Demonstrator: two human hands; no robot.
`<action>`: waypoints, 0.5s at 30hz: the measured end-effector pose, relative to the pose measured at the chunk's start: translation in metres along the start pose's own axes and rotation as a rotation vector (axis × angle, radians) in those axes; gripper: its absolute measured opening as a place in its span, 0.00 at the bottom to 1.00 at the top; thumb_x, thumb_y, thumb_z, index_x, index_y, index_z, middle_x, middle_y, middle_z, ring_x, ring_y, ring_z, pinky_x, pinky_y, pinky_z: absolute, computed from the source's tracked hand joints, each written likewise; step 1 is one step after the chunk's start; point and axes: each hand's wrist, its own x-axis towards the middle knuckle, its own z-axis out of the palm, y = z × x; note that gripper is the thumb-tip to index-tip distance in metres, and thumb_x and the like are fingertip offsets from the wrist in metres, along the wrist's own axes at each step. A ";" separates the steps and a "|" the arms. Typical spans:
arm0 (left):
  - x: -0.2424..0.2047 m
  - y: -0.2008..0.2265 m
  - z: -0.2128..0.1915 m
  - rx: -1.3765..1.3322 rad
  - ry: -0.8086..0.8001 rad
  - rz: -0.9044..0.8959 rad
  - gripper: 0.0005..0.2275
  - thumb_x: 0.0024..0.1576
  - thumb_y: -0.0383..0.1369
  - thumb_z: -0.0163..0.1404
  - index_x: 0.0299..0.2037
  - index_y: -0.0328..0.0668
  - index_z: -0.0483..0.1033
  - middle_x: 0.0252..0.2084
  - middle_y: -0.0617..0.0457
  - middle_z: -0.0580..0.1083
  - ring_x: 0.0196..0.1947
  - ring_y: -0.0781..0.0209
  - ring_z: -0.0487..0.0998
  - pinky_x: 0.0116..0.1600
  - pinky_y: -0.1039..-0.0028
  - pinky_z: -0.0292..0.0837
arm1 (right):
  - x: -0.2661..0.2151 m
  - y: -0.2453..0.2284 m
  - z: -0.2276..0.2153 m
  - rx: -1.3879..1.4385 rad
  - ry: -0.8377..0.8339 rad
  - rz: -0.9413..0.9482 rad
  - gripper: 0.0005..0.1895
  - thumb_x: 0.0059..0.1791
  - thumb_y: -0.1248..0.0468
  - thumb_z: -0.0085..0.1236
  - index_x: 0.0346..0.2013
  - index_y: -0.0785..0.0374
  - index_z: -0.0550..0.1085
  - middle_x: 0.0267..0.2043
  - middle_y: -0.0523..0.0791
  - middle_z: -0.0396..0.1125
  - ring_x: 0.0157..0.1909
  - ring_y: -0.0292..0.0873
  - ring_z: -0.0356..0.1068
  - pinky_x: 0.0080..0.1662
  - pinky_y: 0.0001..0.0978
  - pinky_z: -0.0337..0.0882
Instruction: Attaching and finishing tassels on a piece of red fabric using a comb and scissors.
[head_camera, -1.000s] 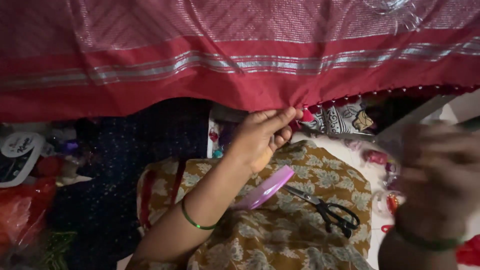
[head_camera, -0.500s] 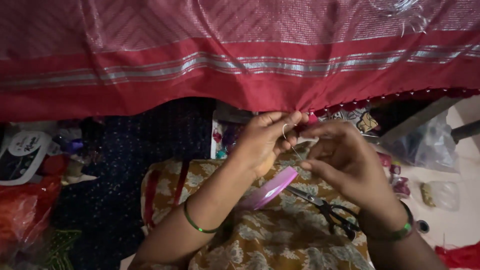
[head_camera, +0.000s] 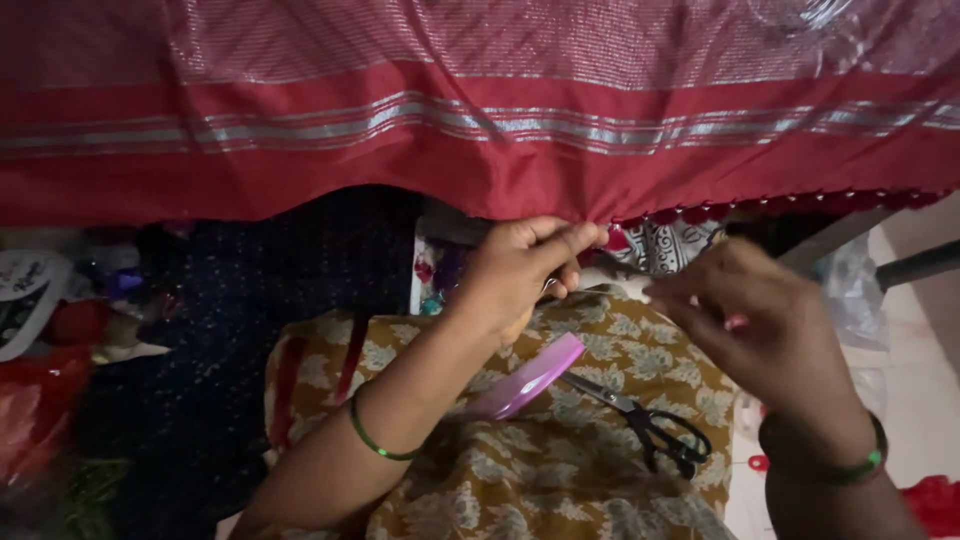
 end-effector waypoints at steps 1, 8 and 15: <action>-0.002 0.003 0.001 0.064 -0.012 0.005 0.10 0.61 0.33 0.55 0.43 0.33 0.82 0.29 0.59 0.76 0.24 0.75 0.70 0.30 0.82 0.64 | 0.008 -0.009 -0.003 -0.008 0.041 -0.073 0.09 0.43 0.73 0.66 0.38 0.63 0.81 0.37 0.43 0.73 0.35 0.37 0.72 0.35 0.29 0.71; -0.009 0.036 0.003 0.486 -0.055 0.141 0.09 0.56 0.29 0.62 0.40 0.31 0.81 0.28 0.56 0.75 0.23 0.70 0.68 0.29 0.77 0.65 | 0.071 -0.034 -0.007 -0.236 0.021 -0.532 0.10 0.43 0.75 0.63 0.37 0.63 0.79 0.50 0.47 0.68 0.52 0.47 0.71 0.49 0.35 0.75; 0.008 -0.003 -0.021 0.598 0.025 0.545 0.11 0.58 0.30 0.59 0.48 0.33 0.76 0.39 0.55 0.82 0.41 0.69 0.81 0.47 0.75 0.75 | 0.106 -0.061 -0.006 -0.390 -0.094 -0.801 0.10 0.39 0.72 0.64 0.35 0.64 0.78 0.50 0.48 0.70 0.51 0.52 0.71 0.49 0.43 0.75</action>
